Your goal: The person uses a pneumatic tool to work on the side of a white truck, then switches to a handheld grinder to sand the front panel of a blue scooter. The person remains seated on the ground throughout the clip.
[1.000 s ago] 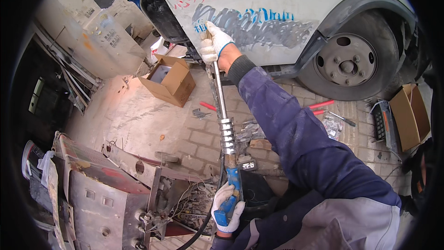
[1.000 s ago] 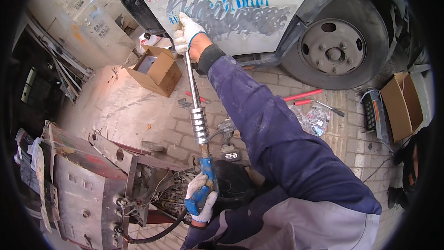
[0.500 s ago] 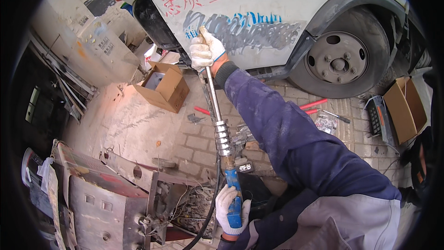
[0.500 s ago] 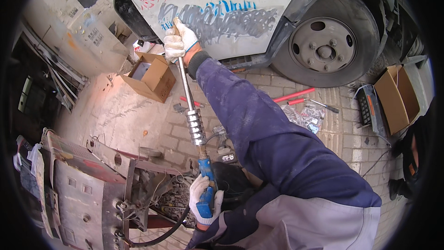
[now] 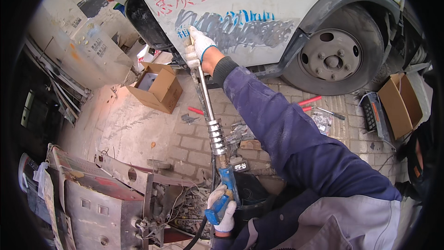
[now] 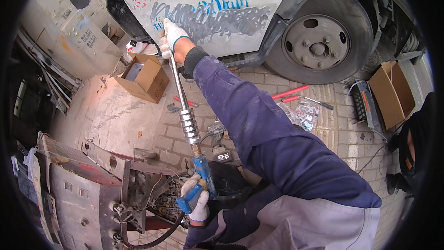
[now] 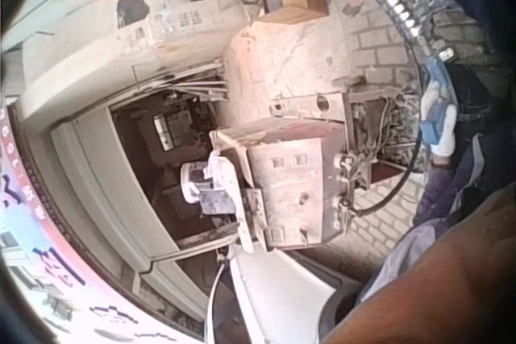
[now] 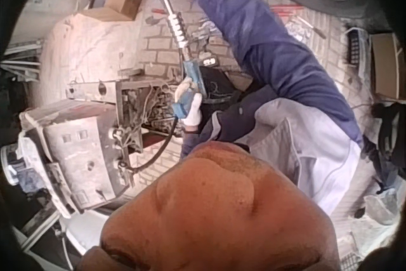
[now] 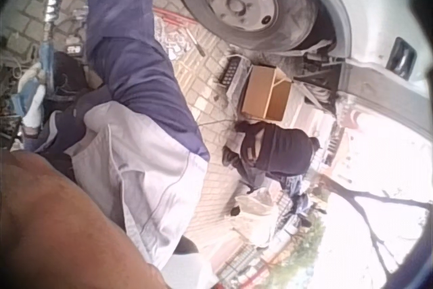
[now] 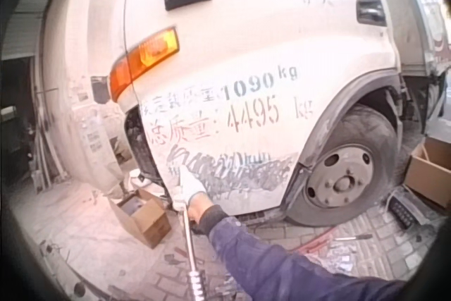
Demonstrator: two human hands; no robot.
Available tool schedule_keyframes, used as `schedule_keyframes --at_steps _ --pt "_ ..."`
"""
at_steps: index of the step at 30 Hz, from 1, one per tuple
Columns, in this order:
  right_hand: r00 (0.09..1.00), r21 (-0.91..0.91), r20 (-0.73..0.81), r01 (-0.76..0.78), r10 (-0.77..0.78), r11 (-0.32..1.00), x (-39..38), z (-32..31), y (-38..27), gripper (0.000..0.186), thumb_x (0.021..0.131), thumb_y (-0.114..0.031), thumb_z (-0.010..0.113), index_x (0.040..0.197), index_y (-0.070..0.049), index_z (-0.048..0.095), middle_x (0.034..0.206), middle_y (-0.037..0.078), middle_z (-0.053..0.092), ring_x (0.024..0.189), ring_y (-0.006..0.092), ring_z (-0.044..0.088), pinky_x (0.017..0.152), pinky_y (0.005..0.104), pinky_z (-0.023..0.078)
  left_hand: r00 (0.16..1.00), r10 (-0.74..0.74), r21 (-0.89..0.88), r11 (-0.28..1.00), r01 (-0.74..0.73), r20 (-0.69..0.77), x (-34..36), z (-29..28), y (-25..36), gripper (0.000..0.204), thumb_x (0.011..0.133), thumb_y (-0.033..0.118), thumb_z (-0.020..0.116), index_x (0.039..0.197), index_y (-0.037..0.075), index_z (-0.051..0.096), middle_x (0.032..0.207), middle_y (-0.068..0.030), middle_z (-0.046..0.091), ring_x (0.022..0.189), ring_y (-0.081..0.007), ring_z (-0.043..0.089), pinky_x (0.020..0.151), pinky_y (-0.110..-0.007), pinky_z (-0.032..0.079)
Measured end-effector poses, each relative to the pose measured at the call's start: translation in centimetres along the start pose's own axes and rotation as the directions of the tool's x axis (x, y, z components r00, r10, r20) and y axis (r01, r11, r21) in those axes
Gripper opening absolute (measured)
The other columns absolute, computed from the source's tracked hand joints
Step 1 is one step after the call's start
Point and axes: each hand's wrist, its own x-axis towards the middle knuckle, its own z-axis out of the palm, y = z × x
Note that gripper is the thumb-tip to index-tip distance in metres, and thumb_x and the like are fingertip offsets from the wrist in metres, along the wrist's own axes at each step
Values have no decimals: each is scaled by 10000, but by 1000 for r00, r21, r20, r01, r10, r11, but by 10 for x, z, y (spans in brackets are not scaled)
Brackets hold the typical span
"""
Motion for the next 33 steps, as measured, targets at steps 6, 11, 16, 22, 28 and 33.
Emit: schedule_keyframes --at_steps 6,11,16,22,28,33 --pt "888 462 458 -203 -37 863 -5 -8 15 547 1105 -669 570 846 -188 594 573 -102 358 386 68 316 359 275 273 966 238 462 848 -259 103 -6 15 19 470 930 227 910 1273 17 668 1319 -212 733 1322 -435 683 1138 -506 533" --pt "997 163 -73 -16 28 986 -25 -1 31 555 1106 -676 565 884 -169 603 575 -102 335 406 72 284 378 266 239 1000 22 154 988 -23 13 -16 -8 13 562 918 301 929 1319 27 648 1395 -219 690 1400 -438 631 1200 -544 483" --pt "1000 163 22 15 -19 986 -87 -7 16 504 1108 -578 621 953 -102 680 630 -97 324 472 70 317 412 266 260 996 26 138 990 -37 85 -21 -18 6 566 911 335 939 1296 23 665 1386 -228 698 1382 -441 645 1186 -536 501" --pt "990 165 -117 100 -81 981 -176 -18 9 456 1125 -460 612 937 -64 736 595 -85 332 444 86 292 397 289 240 964 101 178 973 -148 247 -4 -17 4 513 878 244 954 1275 42 699 1317 -194 751 1346 -449 671 1152 -542 529" --pt "946 83 -308 136 -104 987 -194 -35 6 411 1112 -456 636 868 -126 659 583 -114 294 432 82 245 405 296 212 937 99 241 952 -187 336 2 -11 10 513 890 240 943 1300 46 703 1336 -187 744 1340 -426 678 1149 -519 534" --pt "918 7 -381 127 -114 992 -195 -46 8 397 1073 -491 677 848 -172 605 593 -118 291 441 85 263 424 305 206 939 58 286 945 -161 339 2 -9 12 527 889 213 939 1328 47 700 1360 -183 732 1345 -413 677 1156 -506 531"
